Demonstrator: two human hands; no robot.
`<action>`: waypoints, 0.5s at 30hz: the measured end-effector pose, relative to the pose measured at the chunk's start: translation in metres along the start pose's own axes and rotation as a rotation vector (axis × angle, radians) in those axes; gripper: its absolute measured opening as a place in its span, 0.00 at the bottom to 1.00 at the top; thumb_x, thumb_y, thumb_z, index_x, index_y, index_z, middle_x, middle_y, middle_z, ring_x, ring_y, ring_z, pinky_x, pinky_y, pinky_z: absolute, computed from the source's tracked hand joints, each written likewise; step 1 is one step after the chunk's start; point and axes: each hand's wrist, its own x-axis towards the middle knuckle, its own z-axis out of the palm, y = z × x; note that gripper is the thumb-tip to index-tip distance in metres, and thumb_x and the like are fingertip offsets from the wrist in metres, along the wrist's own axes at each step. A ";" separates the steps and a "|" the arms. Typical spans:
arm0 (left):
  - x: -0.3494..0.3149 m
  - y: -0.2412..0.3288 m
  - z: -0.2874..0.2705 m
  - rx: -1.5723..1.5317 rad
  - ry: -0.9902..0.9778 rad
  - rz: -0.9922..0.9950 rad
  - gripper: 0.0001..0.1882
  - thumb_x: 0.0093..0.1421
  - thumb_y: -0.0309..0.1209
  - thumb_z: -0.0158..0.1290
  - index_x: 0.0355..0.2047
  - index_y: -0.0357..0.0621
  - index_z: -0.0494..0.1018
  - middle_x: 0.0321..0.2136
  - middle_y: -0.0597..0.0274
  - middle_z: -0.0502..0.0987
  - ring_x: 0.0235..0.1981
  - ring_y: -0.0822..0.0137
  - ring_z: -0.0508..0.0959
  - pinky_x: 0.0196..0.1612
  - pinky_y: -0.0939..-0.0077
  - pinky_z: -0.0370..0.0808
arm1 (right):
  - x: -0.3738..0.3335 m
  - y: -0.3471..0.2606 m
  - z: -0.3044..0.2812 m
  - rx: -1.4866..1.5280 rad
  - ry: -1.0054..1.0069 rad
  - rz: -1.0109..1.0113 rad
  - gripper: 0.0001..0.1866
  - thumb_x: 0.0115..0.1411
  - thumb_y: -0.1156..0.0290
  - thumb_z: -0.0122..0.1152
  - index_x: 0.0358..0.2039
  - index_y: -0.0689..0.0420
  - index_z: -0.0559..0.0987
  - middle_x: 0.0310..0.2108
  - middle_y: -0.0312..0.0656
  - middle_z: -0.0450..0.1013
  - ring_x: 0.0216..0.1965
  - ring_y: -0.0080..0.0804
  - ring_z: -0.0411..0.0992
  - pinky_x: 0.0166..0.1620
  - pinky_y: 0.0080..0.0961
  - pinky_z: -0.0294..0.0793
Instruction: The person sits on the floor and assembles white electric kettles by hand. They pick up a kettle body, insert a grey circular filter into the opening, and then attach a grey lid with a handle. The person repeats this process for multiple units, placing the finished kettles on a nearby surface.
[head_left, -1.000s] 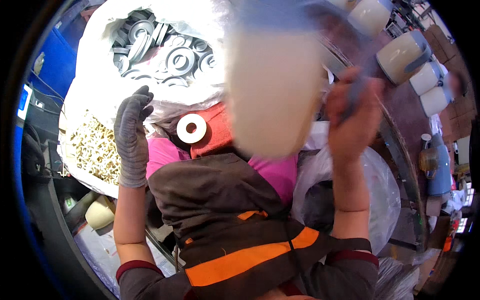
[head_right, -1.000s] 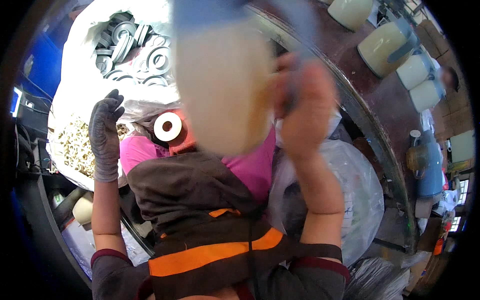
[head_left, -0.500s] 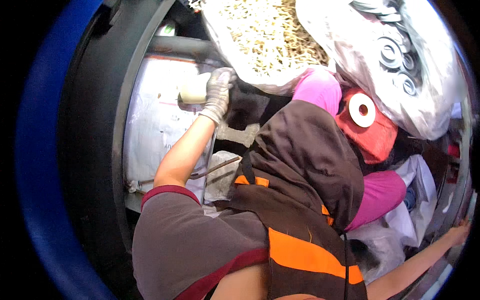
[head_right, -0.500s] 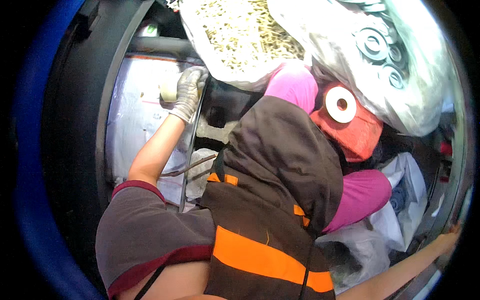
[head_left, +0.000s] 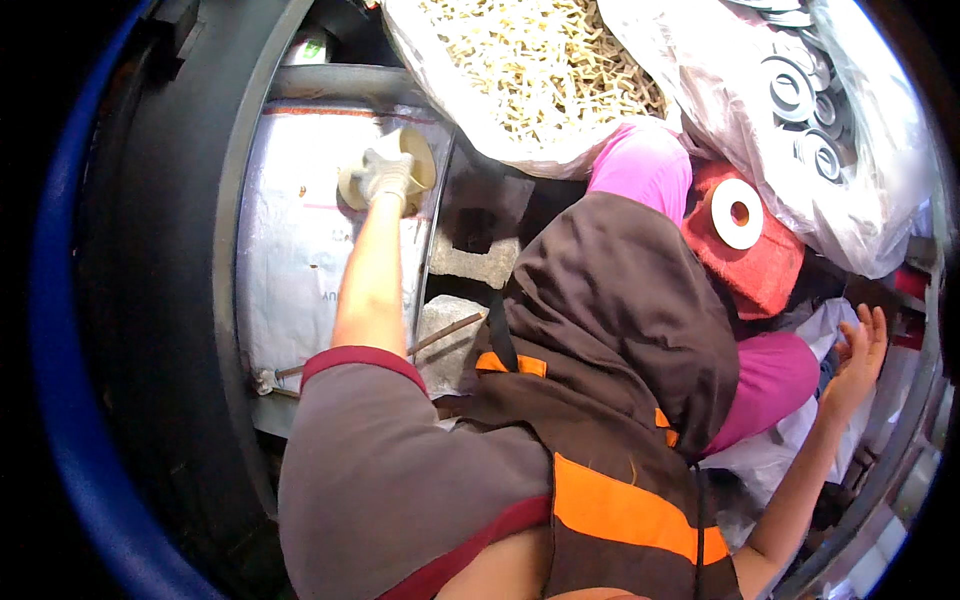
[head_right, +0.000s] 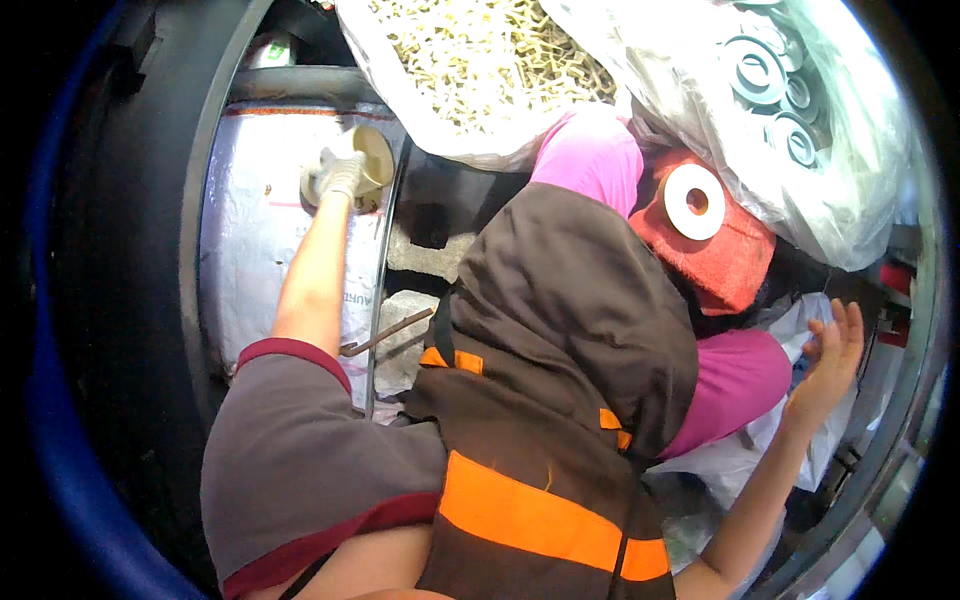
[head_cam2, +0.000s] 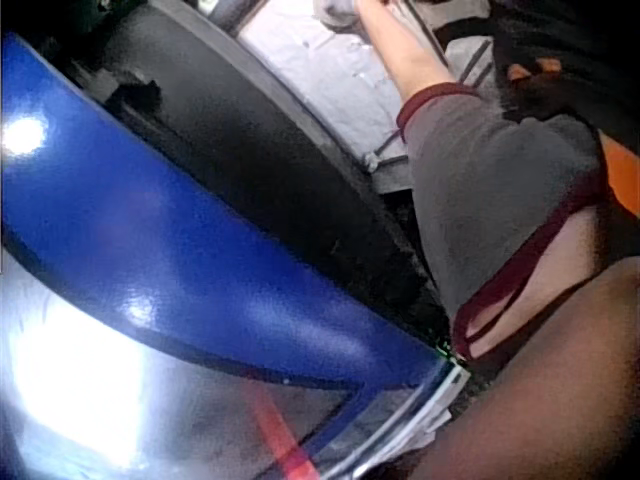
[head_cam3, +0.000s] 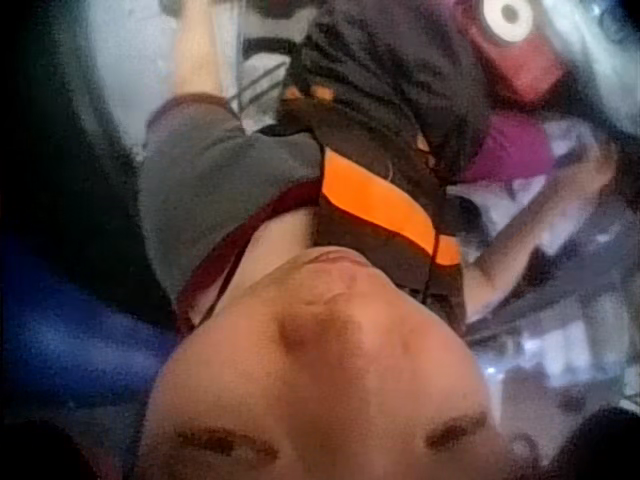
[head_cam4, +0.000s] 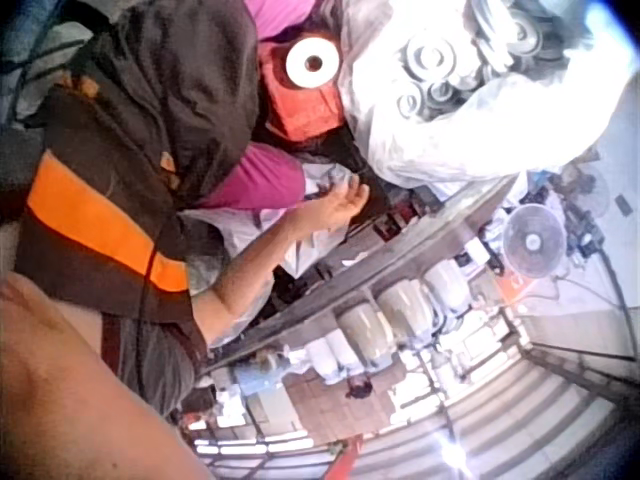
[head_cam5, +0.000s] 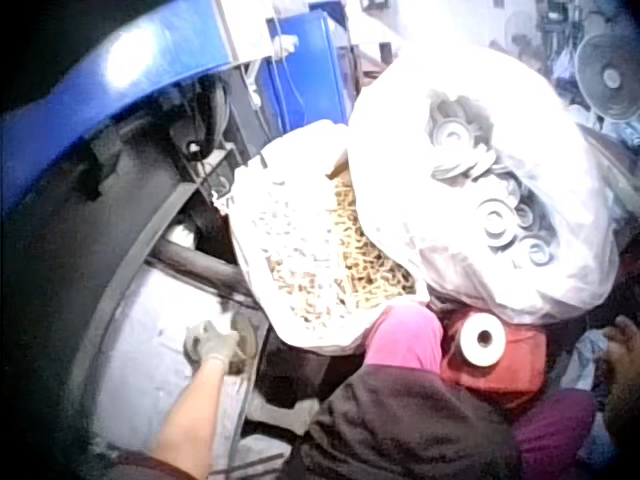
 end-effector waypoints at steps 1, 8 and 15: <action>0.013 -0.013 -0.014 0.002 0.061 0.137 0.35 0.45 0.40 0.56 0.54 0.47 0.62 0.51 0.38 0.65 0.50 0.44 0.70 0.52 0.58 0.68 | -0.010 -0.007 0.012 -0.052 0.004 0.003 0.23 0.62 0.65 0.50 0.57 0.57 0.64 0.53 0.43 0.67 0.40 0.21 0.69 0.38 0.12 0.63; -0.016 0.001 -0.153 -0.663 0.327 0.725 0.16 0.51 0.26 0.49 0.42 0.44 0.74 0.39 0.55 0.75 0.43 0.56 0.74 0.49 0.66 0.69 | -0.022 -0.015 0.098 0.092 -0.260 0.056 0.22 0.61 0.67 0.51 0.54 0.63 0.66 0.39 0.41 0.74 0.26 0.16 0.68 0.34 0.14 0.67; -0.169 0.112 -0.216 -0.730 0.320 1.328 0.19 0.49 0.18 0.49 0.43 0.42 0.74 0.37 0.58 0.75 0.36 0.66 0.75 0.39 0.77 0.72 | -0.072 -0.082 0.197 0.199 -0.739 -0.056 0.38 0.57 0.63 0.60 0.63 0.56 0.53 0.49 0.58 0.68 0.34 0.32 0.76 0.41 0.26 0.73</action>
